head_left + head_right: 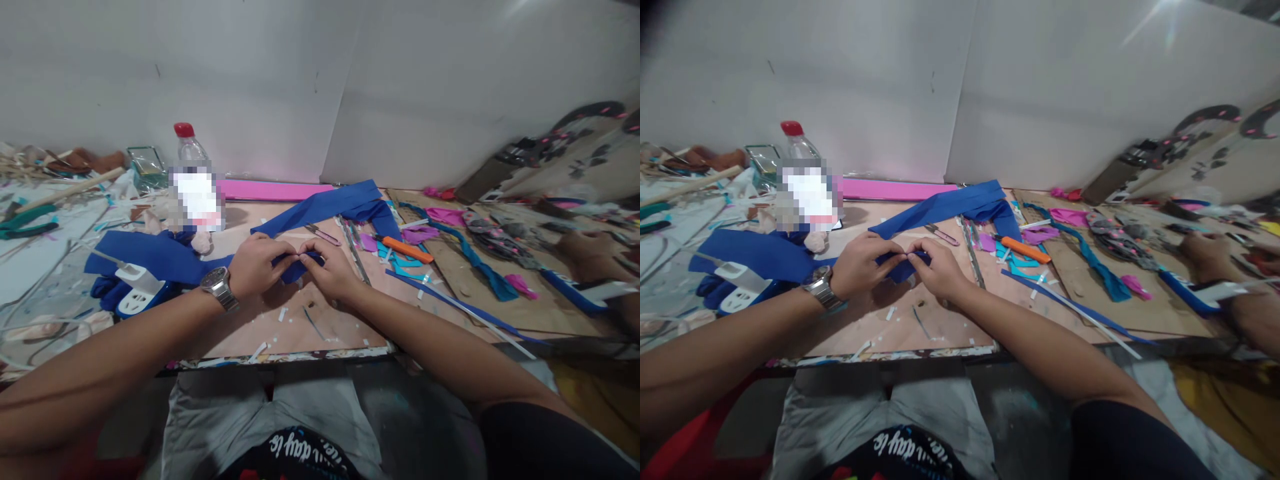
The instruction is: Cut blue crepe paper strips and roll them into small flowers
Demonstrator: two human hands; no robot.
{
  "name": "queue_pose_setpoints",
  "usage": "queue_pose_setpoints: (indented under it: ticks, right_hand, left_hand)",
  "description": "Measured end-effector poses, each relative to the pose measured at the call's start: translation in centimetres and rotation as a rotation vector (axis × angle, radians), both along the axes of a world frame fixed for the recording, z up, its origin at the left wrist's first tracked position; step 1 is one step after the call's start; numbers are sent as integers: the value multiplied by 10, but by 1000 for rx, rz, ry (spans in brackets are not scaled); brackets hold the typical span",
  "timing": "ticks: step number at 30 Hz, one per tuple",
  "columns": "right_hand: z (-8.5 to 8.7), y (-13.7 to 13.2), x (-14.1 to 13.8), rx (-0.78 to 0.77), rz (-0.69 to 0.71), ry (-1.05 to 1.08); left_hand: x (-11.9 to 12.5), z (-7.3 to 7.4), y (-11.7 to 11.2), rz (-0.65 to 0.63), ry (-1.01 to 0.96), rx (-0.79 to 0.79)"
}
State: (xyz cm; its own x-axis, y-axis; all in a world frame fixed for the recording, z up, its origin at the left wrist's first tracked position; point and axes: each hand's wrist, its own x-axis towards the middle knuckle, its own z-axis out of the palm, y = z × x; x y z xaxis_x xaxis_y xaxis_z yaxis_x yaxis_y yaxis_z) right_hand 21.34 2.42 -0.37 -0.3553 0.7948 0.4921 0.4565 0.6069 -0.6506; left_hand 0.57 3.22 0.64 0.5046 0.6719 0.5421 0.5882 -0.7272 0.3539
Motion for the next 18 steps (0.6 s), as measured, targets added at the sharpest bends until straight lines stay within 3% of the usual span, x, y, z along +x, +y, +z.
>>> queue_pose_setpoints:
  ticks: [6, 18]
  right_hand:
    - [5, 0, 2, 106, 1, -92]
    - [0, 3, 1, 35, -23, 1]
  left_hand:
    - [0, -4, 2, 1, -2, -36]
    - [-1, 3, -2, -21, -81, -177]
